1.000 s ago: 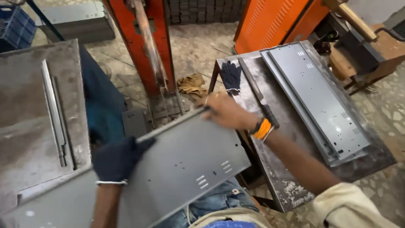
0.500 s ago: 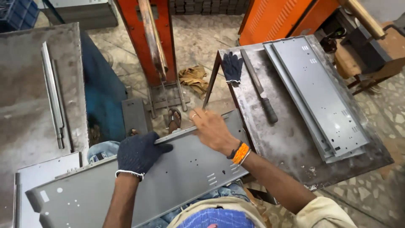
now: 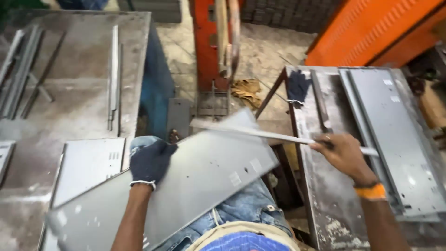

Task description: Using a spot welding machine to attach metal rails to larger metal panels at a manual workstation.

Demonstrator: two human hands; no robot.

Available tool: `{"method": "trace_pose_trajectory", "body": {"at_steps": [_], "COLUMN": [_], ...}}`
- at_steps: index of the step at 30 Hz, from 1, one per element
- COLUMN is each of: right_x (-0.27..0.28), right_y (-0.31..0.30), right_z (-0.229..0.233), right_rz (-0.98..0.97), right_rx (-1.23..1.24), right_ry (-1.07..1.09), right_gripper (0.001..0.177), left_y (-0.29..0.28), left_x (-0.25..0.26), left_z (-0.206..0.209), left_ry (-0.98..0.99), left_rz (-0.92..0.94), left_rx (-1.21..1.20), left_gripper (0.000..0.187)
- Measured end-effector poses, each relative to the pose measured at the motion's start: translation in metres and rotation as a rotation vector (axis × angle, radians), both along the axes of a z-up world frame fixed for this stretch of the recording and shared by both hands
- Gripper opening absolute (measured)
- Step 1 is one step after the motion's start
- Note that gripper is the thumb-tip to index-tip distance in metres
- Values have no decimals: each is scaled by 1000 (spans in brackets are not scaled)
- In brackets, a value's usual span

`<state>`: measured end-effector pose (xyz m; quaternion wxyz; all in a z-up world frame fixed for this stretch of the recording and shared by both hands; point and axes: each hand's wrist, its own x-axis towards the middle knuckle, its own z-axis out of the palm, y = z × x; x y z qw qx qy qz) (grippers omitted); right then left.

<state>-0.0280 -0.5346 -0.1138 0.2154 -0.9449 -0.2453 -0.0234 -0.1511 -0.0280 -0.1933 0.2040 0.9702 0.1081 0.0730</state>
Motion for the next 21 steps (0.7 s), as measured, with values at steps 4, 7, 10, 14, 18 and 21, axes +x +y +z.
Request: {"method": "trace_pose_trajectory", "body": {"at_steps": [4,7,10,14,18,21], "right_x": [-11,-8,-6,-8,-11,-20], "right_y": [-1,36,82,129,147,151], "right_z": [-39,-58,-59,-54,-56,-62], "right_rz": [-310,-198,-41,-21,-27,-65], "right_rx": [44,283,368,394,329,299], "right_ry": [205,210,179,250,313,325], "right_gripper": [25,23,23,26,25,23], "left_y": [69,123,183,296,288,229], "left_x": [-53,-106,-160,-233,-243,-181], "left_z": [-22,-5,-6,-55,-95,-102], "left_ry": [120,117,168,139,-13,-90], "left_rz": [392,637,837,891,835,771], "left_rx": [95,53,39,85,64,48], "left_gripper": [43,43,44,45,41,39]}}
